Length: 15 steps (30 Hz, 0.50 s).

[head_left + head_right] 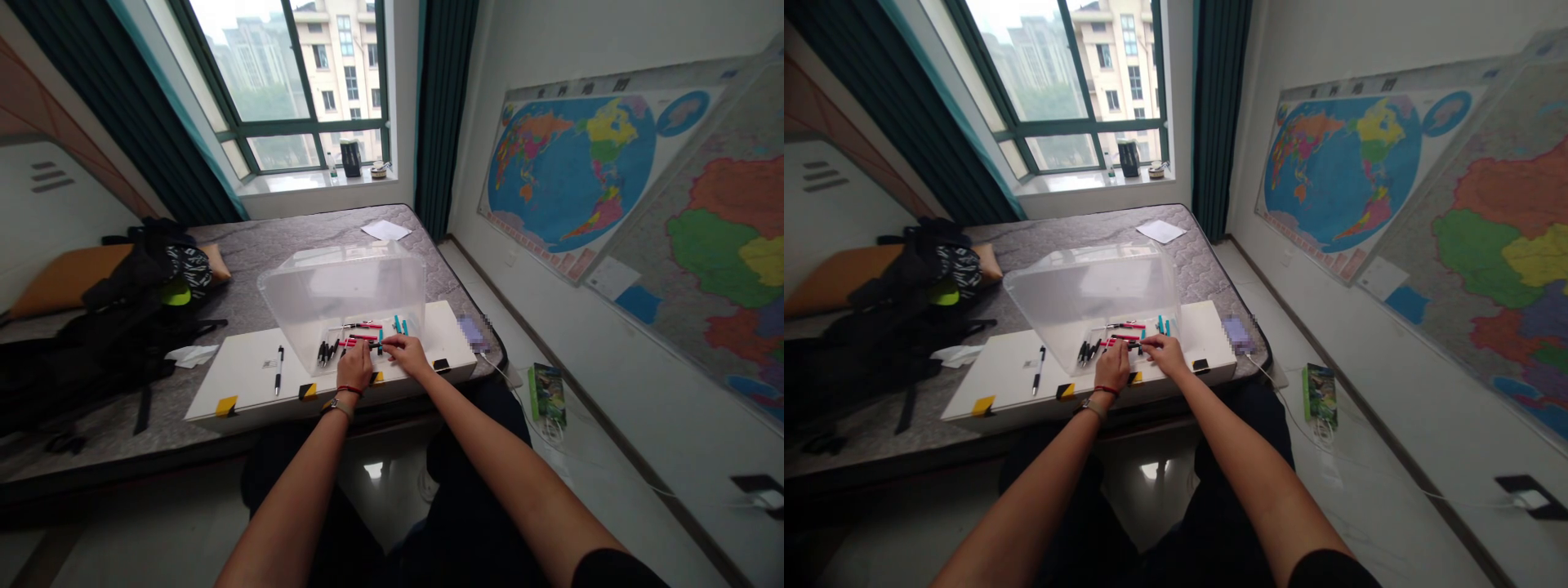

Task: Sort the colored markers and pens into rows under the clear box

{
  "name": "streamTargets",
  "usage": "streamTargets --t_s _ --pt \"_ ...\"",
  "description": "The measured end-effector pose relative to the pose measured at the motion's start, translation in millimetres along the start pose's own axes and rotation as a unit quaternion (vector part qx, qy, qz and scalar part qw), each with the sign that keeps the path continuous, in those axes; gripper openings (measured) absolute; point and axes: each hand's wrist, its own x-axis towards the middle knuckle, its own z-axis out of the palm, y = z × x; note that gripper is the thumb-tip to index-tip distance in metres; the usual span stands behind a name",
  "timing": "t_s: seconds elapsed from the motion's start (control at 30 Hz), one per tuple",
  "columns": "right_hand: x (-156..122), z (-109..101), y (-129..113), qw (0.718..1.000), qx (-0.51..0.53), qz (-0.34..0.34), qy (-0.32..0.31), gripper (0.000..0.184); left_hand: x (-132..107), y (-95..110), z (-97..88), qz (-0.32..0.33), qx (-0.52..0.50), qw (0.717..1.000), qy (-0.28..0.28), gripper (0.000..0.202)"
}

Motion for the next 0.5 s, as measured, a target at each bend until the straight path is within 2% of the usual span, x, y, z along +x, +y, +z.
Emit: streamTargets --t_s 0.5 --pt "2.5 -1.5 4.6 1.0 -0.002 0.004 -0.007 0.034 0.8 -1.5 -0.2 -0.003 -0.001 1.0 0.001 0.036"
